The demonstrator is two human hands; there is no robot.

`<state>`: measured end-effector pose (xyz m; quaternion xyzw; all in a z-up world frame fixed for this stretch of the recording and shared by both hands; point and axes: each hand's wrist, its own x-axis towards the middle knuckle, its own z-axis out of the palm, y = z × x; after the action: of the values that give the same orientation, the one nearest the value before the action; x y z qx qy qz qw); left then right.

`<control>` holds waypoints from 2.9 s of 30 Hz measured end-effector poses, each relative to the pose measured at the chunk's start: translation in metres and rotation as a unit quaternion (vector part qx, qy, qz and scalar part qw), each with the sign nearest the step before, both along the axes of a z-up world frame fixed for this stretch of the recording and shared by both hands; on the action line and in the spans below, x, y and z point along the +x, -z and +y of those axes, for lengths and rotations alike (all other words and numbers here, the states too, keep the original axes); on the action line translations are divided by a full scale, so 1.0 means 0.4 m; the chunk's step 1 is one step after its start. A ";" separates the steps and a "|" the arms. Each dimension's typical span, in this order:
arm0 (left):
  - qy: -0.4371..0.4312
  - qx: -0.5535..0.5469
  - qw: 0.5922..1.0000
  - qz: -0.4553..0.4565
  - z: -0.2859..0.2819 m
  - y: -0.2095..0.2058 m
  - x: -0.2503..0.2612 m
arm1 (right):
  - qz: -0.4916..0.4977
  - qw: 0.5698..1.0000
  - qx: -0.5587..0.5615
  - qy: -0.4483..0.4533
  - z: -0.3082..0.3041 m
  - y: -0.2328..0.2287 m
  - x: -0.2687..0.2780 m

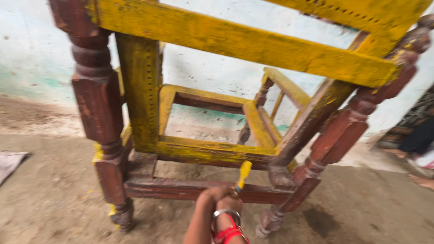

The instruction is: The person paints a wooden chair using a brush and yellow paint, applying the paint to the frame and legs.

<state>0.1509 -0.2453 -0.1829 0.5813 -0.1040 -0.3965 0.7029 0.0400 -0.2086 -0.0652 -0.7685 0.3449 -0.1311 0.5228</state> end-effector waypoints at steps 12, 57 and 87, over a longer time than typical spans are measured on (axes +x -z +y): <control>-0.230 -0.151 0.953 0.127 0.320 -0.072 -0.061 | 0.016 0.991 -0.014 -0.132 0.072 0.101 0.087; -0.252 -0.173 0.949 0.078 0.433 -0.190 -0.179 | -0.012 0.987 -0.051 -0.153 0.164 0.028 0.010; -0.467 0.391 0.791 -0.060 0.055 -0.435 -0.333 | -0.042 0.756 0.549 -0.354 -0.275 0.237 0.141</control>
<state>0.0179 -0.2232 -0.0088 0.8069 0.3019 0.0084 0.5076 0.0965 -0.3188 -0.1599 -0.4102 0.0385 0.2429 0.8782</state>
